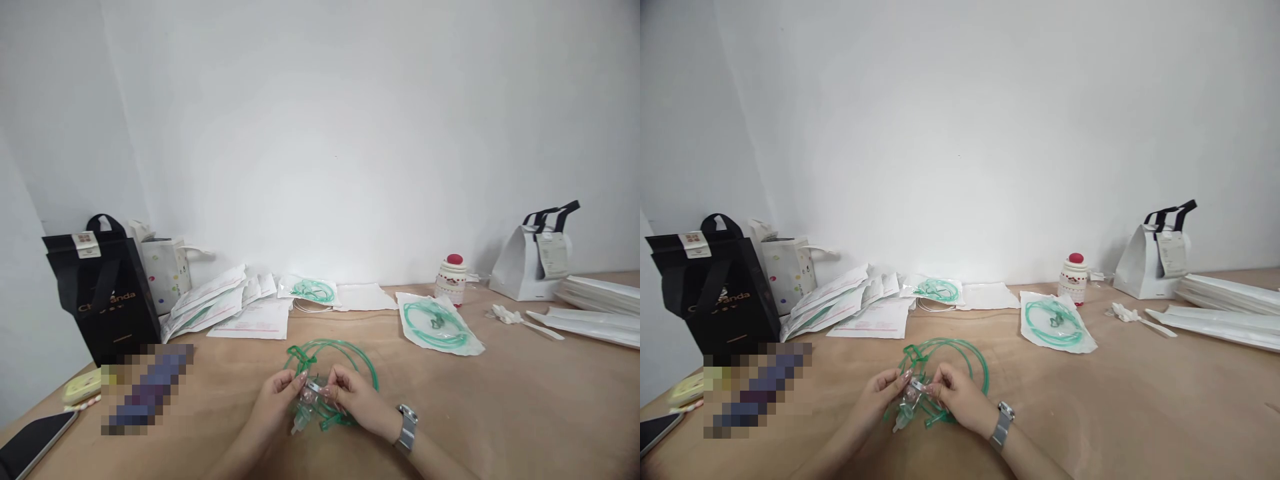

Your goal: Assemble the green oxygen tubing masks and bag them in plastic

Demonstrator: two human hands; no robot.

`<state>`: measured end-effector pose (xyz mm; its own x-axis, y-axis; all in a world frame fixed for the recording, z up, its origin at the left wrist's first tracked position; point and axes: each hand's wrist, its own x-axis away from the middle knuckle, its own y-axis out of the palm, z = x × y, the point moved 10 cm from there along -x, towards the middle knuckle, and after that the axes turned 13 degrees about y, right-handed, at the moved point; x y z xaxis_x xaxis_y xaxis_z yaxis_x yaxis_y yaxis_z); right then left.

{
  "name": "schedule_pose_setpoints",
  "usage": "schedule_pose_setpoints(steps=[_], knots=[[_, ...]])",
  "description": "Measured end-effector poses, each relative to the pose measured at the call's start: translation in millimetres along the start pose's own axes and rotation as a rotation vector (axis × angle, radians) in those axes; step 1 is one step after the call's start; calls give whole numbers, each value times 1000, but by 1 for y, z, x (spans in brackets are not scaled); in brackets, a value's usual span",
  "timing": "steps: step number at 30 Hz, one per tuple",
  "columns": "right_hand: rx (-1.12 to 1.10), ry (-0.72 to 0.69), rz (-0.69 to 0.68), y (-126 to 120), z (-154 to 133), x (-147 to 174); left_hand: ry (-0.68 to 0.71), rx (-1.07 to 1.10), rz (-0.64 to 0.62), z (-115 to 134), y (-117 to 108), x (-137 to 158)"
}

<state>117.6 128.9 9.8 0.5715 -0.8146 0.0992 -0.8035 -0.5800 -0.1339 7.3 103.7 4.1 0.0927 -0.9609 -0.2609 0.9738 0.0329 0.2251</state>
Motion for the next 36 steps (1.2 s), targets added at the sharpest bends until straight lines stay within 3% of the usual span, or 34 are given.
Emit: schedule_pose_setpoints(steps=[15,18,22,26,32,36], knots=[[66,-1,57,-1,8,-1,55,-44,-21,0,0,-2],[30,-25,45,1,-1,1,22,4,-53,0,3,-1],[-97,-159,94,-10,-24,7,-26,114,-134,9,16,5],[-201,-58,-6,0,-12,2,-42,199,-158,16,23,9],[-450,48,-185,26,1,4,-52,225,-125,4,16,5],[-514,60,-160,23,0,4,-79,209,-133,3,13,3]])
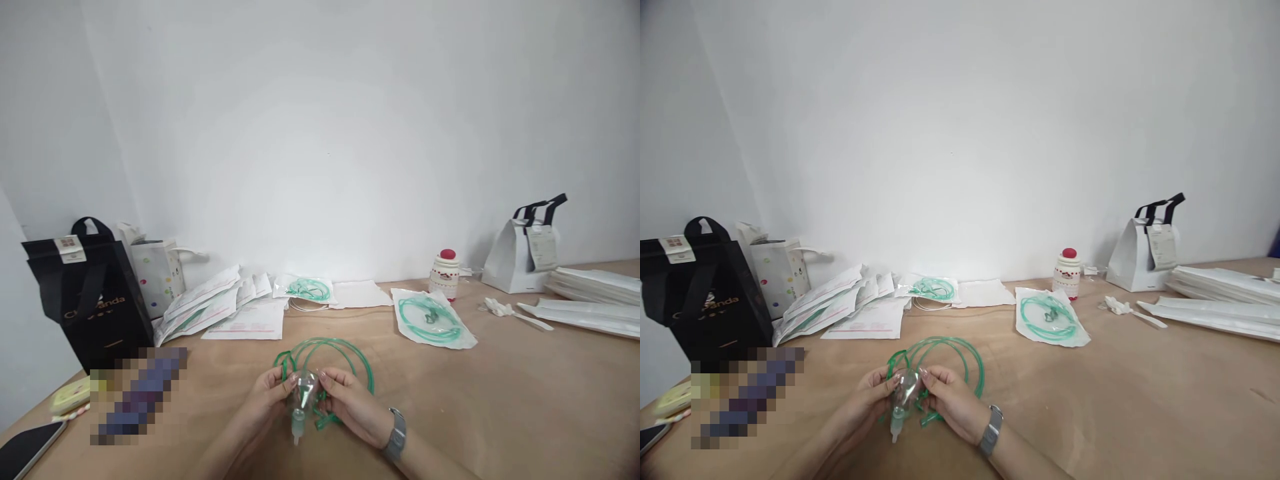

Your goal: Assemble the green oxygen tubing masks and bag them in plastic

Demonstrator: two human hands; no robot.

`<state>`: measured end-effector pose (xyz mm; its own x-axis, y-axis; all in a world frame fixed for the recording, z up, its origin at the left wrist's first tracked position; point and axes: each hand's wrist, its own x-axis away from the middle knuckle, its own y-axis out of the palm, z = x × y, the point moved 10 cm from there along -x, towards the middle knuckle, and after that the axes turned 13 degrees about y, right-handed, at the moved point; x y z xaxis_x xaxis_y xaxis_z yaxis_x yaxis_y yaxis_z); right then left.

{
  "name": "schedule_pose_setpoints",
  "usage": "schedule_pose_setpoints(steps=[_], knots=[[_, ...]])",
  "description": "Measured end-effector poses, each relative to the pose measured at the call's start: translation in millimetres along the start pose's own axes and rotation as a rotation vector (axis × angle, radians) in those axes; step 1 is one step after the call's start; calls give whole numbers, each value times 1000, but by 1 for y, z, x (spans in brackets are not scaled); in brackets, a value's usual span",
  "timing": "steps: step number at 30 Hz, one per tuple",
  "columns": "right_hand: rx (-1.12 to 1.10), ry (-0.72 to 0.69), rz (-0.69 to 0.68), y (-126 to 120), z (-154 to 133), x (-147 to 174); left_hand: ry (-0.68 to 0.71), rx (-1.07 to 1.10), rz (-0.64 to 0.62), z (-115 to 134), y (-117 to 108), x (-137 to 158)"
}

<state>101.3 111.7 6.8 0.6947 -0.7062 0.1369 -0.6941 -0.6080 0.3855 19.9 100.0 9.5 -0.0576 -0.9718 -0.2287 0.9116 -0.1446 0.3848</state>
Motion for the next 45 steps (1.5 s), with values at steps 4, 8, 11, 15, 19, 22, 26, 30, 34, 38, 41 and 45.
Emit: schedule_pose_setpoints(steps=[4,8,11,15,19,22,26,30,34,38,41,45], knots=[[35,-11,64,-7,0,-2,-44,-27,-64,3,5,2],[88,8,107,-12,1,-3,-46,-50,-83,0,7,4],[93,10,130,-15,0,-2,-21,-55,-58,-3,6,3],[76,-2,126,-13,-1,-2,-14,-68,-36,-3,5,2],[74,-18,114,-11,0,-2,-12,-89,-20,-2,2,1],[84,-25,120,-11,0,-2,6,-98,-5,-2,-1,0],[101,-36,136,-14,-1,-2,40,-114,6,-7,-7,-3],[127,-42,149,-15,-1,-4,51,-134,1,-10,-10,-5],[159,-49,177,-18,0,-6,60,-148,2,-10,-9,-4],[189,-62,205,-21,0,-5,71,-171,11,-9,-9,-4],[213,-78,223,-22,-1,-4,73,-195,7,-9,-8,-5],[256,-92,228,-21,-6,-2,81,-228,-10,-10,-8,-6]])
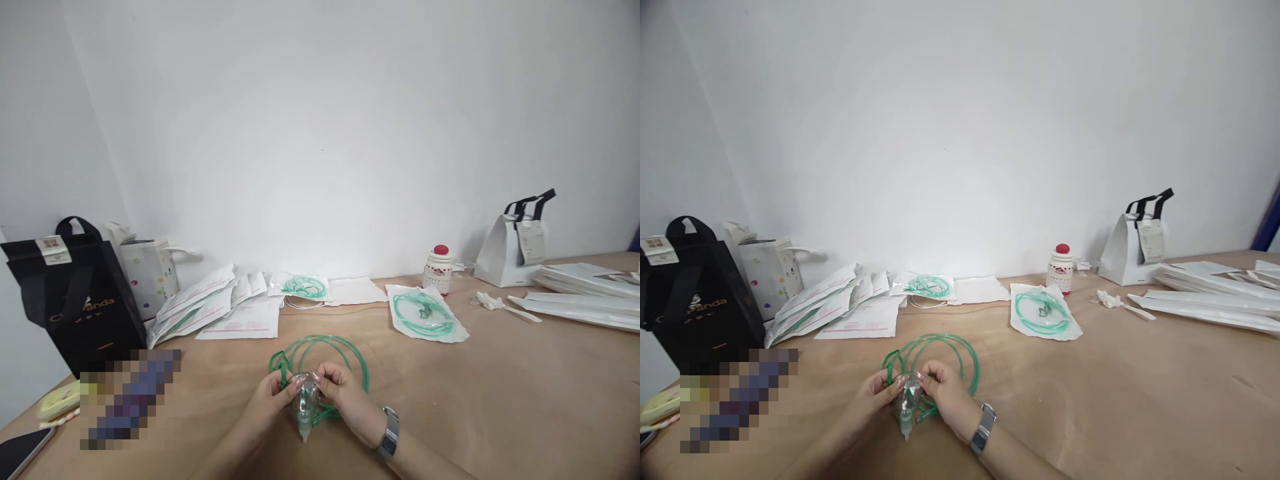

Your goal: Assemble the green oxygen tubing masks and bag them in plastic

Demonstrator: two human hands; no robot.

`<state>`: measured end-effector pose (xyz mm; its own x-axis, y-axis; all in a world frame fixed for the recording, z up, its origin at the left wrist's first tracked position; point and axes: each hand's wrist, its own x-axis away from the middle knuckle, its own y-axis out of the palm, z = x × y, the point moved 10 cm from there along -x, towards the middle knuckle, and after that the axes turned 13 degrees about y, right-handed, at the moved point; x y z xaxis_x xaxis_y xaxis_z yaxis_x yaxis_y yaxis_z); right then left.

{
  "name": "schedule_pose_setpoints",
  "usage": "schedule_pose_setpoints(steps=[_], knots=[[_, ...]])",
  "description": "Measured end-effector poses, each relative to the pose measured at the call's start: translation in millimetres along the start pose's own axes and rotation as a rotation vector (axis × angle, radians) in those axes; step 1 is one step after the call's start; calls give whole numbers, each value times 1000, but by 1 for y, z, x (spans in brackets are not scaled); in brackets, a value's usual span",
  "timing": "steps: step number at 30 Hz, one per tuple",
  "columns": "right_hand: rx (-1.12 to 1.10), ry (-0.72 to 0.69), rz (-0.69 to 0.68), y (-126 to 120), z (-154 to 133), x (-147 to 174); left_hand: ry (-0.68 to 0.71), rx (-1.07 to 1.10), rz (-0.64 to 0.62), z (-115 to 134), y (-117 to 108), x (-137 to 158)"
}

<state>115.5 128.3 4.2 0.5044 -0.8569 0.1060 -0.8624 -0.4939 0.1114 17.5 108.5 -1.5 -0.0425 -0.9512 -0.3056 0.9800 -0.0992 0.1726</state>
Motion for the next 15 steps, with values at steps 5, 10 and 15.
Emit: schedule_pose_setpoints(steps=[5,10,15], knots=[[91,-28,1,-1,-14,5,24,-20,-31,-7,0,0],[161,-53,55,-6,-22,8,46,-6,-63,-9,4,2],[203,-32,88,-9,-16,5,73,-41,-80,0,12,1]])
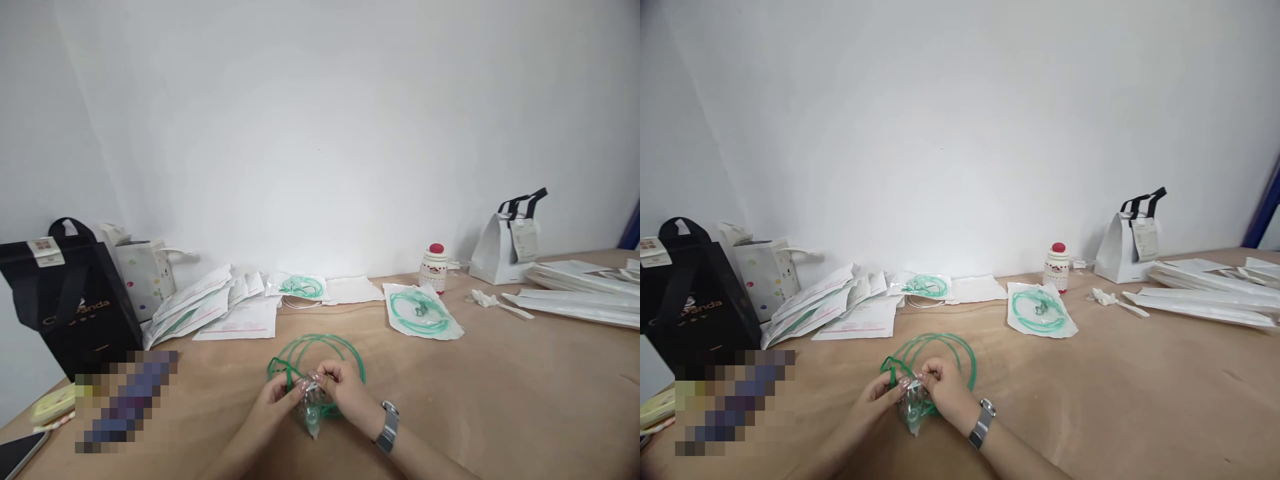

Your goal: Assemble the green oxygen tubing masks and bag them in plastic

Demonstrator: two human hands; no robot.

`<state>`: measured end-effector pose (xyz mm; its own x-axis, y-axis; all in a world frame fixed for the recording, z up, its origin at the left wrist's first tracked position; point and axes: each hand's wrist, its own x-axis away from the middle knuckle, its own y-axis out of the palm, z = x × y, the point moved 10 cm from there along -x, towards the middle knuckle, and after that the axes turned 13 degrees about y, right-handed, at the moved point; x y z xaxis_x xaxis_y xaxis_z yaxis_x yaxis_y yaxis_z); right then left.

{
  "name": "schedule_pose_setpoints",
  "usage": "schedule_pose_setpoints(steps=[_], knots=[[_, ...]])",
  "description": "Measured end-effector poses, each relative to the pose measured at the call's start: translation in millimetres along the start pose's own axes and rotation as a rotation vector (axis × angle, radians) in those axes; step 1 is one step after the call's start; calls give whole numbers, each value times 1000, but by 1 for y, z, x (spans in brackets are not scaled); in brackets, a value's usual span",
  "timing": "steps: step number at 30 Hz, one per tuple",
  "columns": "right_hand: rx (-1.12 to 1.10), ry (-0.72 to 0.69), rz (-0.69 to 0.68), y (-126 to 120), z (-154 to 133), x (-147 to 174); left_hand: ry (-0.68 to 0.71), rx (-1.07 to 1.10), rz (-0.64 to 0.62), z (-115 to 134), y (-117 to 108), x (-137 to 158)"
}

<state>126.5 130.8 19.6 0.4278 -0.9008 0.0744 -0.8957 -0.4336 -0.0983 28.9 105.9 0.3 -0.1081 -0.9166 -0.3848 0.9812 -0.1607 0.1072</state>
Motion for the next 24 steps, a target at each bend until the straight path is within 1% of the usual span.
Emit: schedule_pose_setpoints(steps=[3,10,14,19,24], knots=[[8,-12,-6,2,-1,0,9,-24,8,6,-2,-2],[-8,-31,-103,11,-10,5,-21,-50,51,8,-13,-2],[1,-54,-108,11,-12,5,-19,-54,65,8,-13,-2],[19,-84,-118,10,-15,6,28,-47,83,16,-11,-1],[13,-70,-125,12,-11,5,41,-57,70,21,-8,0]])
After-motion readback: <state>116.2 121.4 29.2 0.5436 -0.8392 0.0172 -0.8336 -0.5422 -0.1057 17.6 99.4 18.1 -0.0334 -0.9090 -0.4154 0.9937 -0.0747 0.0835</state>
